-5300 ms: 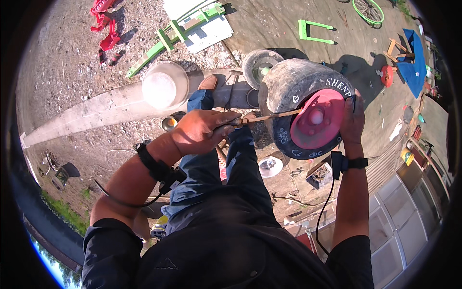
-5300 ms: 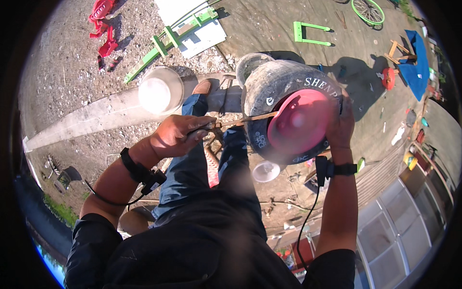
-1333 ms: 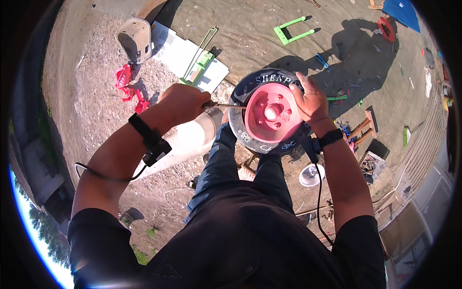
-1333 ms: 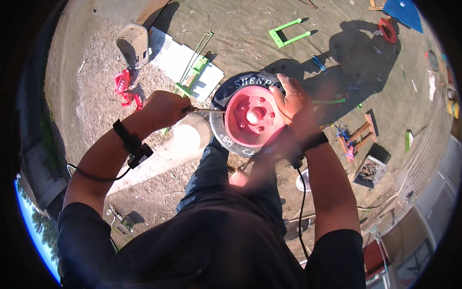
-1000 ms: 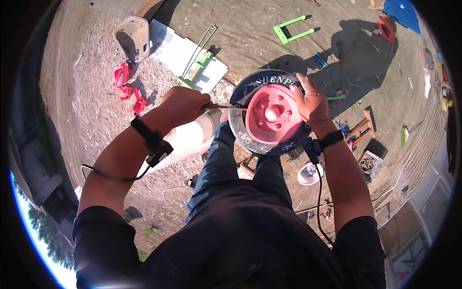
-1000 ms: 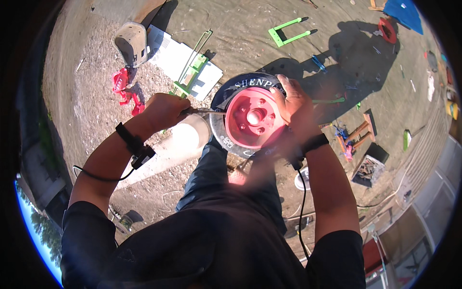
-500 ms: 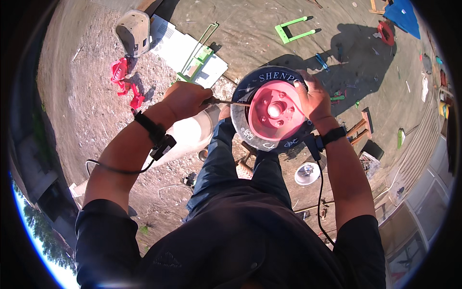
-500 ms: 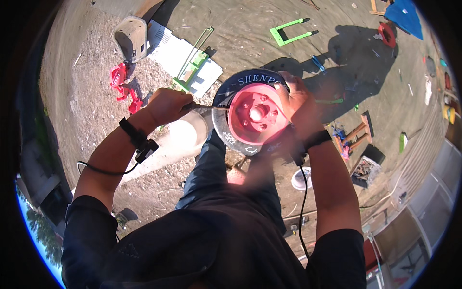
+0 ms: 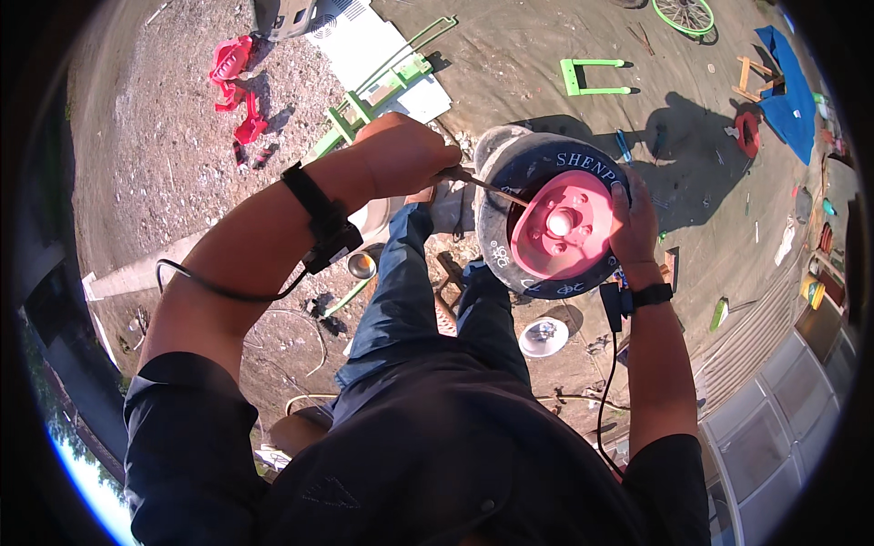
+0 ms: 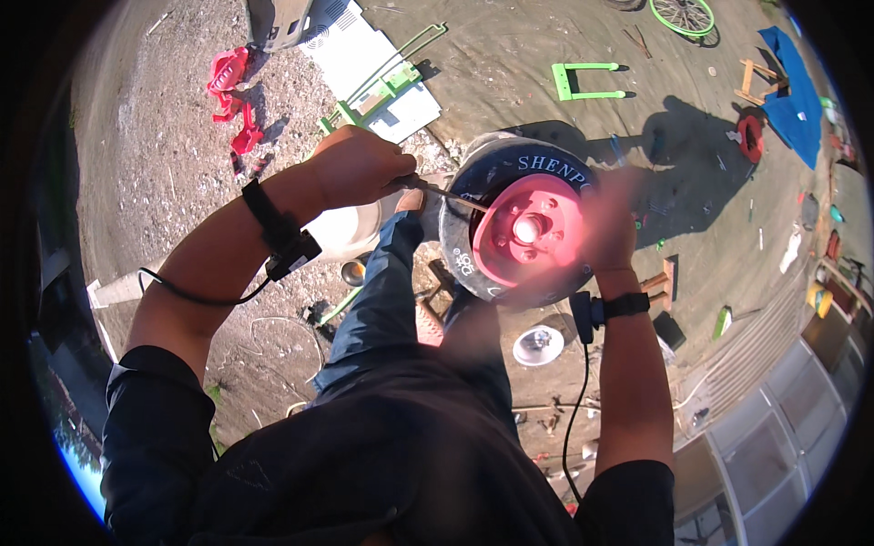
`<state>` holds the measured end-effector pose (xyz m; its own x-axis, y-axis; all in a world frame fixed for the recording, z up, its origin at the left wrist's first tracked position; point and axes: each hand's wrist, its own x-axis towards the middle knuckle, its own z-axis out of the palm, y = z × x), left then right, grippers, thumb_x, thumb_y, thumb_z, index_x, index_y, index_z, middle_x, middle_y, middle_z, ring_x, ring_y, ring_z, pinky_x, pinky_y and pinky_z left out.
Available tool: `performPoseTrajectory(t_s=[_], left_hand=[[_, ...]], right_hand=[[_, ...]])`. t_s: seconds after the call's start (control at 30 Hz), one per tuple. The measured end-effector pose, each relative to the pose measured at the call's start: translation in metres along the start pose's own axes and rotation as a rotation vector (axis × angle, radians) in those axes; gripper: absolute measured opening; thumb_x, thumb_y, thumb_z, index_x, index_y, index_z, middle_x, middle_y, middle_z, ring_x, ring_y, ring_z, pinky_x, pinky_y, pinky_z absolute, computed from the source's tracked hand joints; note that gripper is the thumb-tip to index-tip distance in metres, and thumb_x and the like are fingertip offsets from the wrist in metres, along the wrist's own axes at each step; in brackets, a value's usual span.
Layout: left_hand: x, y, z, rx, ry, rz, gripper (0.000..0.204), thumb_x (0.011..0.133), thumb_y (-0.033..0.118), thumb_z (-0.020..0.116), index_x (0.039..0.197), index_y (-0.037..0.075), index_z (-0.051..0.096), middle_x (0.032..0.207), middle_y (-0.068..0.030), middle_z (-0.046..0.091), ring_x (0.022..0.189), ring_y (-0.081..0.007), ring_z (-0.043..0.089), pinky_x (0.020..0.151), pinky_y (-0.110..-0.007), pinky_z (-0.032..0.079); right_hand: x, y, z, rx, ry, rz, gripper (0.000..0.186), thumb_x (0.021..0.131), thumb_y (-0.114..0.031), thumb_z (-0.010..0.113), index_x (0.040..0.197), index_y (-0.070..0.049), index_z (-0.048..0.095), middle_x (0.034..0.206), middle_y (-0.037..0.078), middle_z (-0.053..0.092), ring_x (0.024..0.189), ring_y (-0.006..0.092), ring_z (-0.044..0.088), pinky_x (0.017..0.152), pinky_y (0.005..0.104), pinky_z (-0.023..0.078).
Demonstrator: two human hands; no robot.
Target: The person works on a small vehicle tire, using a screwdriver to pry and adjust the inner rim and a wrench to tighten the central nut. The person repeatedly flips the tire to access both sides and manipulates the inner components before placing the tire on a green stand.
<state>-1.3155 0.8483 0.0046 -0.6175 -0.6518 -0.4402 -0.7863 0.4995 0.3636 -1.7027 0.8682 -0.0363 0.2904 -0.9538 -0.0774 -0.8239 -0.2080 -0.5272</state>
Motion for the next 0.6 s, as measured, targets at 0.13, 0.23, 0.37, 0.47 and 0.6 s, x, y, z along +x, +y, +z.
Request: performPoseTrajectory(t_s=[0.13, 0.23, 0.37, 0.47, 0.6], left_hand=[[-0.002, -0.002, 0.008, -0.024, 0.043, 0.026, 0.015, 0.087, 0.029, 0.063, 0.088, 0.015, 0.065, 0.079, -0.0044, 0.066, 0.079, -0.0281, 0.068, 0.066, -0.041, 0.053], [-0.003, -0.001, 0.003, -0.046, 0.059, 0.037, 0.011, 0.085, 0.025, 0.063, 0.089, 0.015, 0.066, 0.079, -0.0034, 0.066, 0.08, -0.0272, 0.069, 0.064, -0.041, 0.054], [-0.005, -0.005, 0.01, -0.089, 0.103, 0.052, 0.01, 0.083, 0.02, 0.063, 0.091, 0.016, 0.066, 0.079, -0.0034, 0.066, 0.078, -0.026, 0.07, 0.058, -0.04, 0.054], [-0.002, -0.003, 0.011, -0.087, 0.084, 0.067, 0.012, 0.08, 0.016, 0.065, 0.092, 0.015, 0.066, 0.076, -0.004, 0.065, 0.076, -0.0269, 0.07, 0.056, -0.04, 0.054], [-0.004, -0.003, 0.019, -0.135, 0.206, 0.099, 0.01, 0.078, 0.017, 0.067, 0.086, 0.012, 0.065, 0.075, -0.0055, 0.065, 0.072, -0.0271, 0.07, 0.054, -0.038, 0.055]], right_hand=[[0.0, 0.0, -0.001, 0.064, -0.009, 0.113, 0.04, 0.101, -0.024, 0.046, 0.133, -0.001, 0.053, 0.124, 0.02, 0.062, 0.113, 0.0323, 0.06, 0.098, 0.0373, 0.045], [0.0, -0.01, 0.0, 0.146, 0.003, 0.232, 0.042, 0.1, -0.025, 0.045, 0.133, -0.001, 0.054, 0.126, 0.018, 0.062, 0.114, 0.0299, 0.06, 0.099, 0.0373, 0.045], [0.002, -0.015, -0.003, 0.246, 0.003, 0.293, 0.042, 0.098, -0.026, 0.046, 0.131, -0.002, 0.056, 0.123, 0.016, 0.063, 0.112, 0.0276, 0.06, 0.099, 0.0375, 0.045], [0.0, -0.014, -0.005, 0.215, -0.004, 0.291, 0.044, 0.097, -0.028, 0.046, 0.131, -0.002, 0.056, 0.124, 0.017, 0.062, 0.112, 0.0283, 0.059, 0.098, 0.0378, 0.045], [-0.001, -0.017, -0.003, 0.166, 0.017, 0.311, 0.046, 0.098, -0.031, 0.045, 0.13, 0.0, 0.055, 0.124, 0.016, 0.061, 0.112, 0.0275, 0.059, 0.098, 0.0381, 0.046]])
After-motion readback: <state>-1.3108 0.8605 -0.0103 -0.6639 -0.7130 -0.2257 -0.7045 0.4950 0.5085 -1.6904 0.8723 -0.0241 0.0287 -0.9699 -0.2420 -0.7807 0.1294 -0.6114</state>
